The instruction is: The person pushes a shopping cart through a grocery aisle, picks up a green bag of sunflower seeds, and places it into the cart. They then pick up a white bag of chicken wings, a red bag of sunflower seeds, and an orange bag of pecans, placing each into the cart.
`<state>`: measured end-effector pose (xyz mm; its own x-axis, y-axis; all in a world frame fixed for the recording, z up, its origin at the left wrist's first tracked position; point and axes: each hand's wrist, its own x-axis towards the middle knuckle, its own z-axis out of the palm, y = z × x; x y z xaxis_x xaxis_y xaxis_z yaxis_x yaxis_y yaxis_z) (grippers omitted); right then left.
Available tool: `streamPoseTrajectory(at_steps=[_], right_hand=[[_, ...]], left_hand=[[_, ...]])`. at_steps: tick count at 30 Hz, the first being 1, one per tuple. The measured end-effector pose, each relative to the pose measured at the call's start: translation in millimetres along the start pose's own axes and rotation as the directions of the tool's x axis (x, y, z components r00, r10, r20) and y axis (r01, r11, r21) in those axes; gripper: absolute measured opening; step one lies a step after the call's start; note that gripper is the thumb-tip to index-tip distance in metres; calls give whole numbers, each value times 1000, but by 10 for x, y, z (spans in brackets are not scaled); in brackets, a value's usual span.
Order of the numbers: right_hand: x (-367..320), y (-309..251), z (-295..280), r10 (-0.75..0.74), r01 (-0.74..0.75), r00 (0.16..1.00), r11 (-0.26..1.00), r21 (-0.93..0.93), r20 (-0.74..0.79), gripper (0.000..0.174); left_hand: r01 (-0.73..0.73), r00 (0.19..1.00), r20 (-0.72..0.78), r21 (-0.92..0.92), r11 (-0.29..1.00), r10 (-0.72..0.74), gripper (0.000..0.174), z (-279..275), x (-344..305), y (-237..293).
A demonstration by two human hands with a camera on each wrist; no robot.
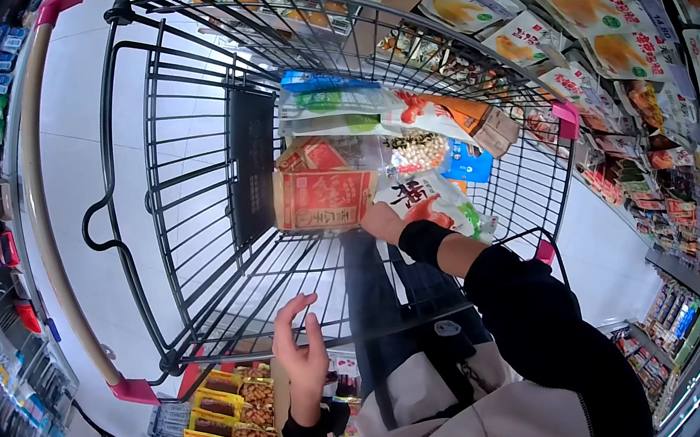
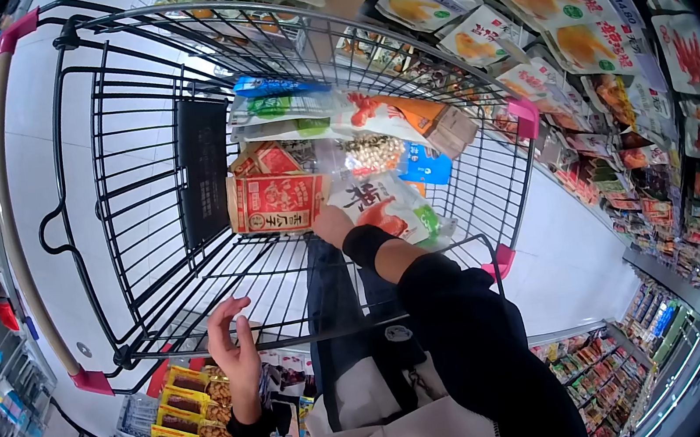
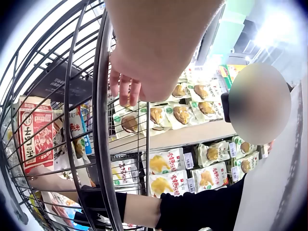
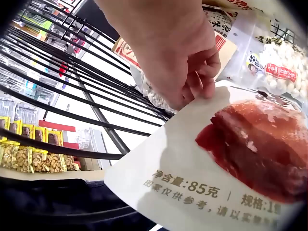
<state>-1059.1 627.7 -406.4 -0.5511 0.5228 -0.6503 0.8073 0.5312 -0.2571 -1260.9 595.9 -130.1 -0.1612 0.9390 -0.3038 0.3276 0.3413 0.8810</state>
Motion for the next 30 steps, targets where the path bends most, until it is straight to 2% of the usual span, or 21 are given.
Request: streamPoseTrajectory(at_steps=[12,15,24,27,30], right_hand=[[196,61,153,0,4,996,999,-42,86,15],[174,41,170,-8,11,999,998,-67,43,14],[88,118,123,20,-17,997,999,35,-71,14],[87,80,111,-73,78,992,996,48,-103,14],[86,-1,19,-193,193,981,981,-14,-20,10]], left_hand=[[-31,999,11,27,999,30,22,-32,33,-50],[-44,999,23,45,998,43,22,-23,37,-67],[-46,997,74,112,993,38,21,3,57,15],[-58,997,60,121,991,51,20,18,46,10],[-58,998,41,125,990,53,19,32,33,-1]])
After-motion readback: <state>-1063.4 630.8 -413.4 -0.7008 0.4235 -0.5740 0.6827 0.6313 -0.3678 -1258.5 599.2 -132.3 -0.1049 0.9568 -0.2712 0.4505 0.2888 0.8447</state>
